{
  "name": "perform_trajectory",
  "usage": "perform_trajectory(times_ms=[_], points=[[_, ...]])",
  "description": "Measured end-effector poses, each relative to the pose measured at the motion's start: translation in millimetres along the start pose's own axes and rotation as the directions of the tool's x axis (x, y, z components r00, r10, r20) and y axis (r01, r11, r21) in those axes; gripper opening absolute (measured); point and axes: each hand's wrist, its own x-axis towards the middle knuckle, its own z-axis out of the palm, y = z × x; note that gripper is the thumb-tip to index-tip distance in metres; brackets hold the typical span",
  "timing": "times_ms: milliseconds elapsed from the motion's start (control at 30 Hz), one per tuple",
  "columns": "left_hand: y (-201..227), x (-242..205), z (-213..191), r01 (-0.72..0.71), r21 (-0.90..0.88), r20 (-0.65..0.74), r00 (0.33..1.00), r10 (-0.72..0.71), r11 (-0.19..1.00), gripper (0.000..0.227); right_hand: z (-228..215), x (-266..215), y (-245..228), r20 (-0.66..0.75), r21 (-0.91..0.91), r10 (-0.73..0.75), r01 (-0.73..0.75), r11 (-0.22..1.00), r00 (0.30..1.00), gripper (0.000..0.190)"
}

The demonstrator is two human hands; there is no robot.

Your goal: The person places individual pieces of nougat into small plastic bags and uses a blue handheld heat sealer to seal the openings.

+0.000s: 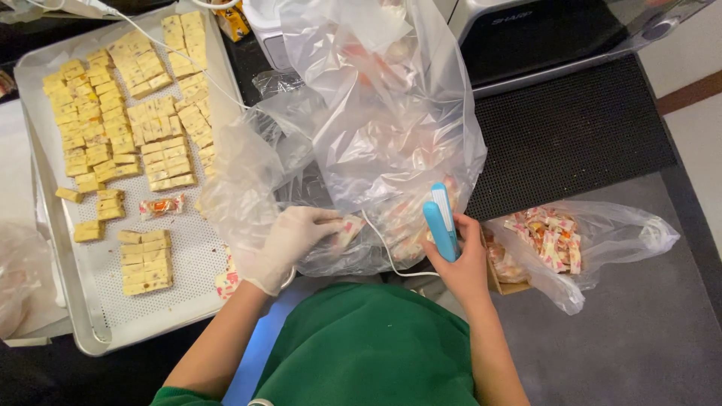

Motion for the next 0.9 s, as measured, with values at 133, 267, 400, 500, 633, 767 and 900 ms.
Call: perform_trajectory(times_ms=[133,267,400,500,633,767,900], points=[[-16.9,8.3,-2.3,0.102,-0.356,-0.131,0.979,-0.158,0.929,0.03,6.2,4.4,11.4,0.052,0.008,0.021,-0.021,1.0,0.998,0.065],[-36.6,22.1,1.1,0.034,-0.732,-0.182,0.953,-0.244,0.681,0.022,16.3,6.6,-2.1,0.073,0.019,-0.027,0.026,0.999,0.997,0.066],[-7.7,11.2,-12.5,-0.121,-0.887,-0.227,0.954,-0.194,0.446,0.038,23.5,10.1,-5.9,0.119,0.078,-0.055,0.045,0.996,0.991,0.067],[36.8,-18.6,-28.2,-0.267,-0.806,-0.382,0.916,-0.12,0.528,0.035,26.2,13.9,-15.1,0.157,0.21,-0.066,0.032,0.977,0.985,0.059],[47.8,-28.7,-13.8,-0.531,-0.538,-0.598,0.788,0.147,0.654,0.027,31.3,8.6,-61.1,0.221,0.513,-0.041,-0.081,0.854,0.974,0.038],[54.7,-23.1,17.3,-0.723,-0.308,-0.72,0.602,0.346,0.618,0.031,32.4,16.3,-63.4,0.178,0.699,-0.049,-0.092,0.709,0.983,0.031],[68.4,-30.3,31.9,-0.766,-0.337,-0.692,0.596,0.407,0.547,0.038,26.0,21.3,-82.6,0.134,0.754,-0.002,-0.1,0.649,0.991,0.024]])
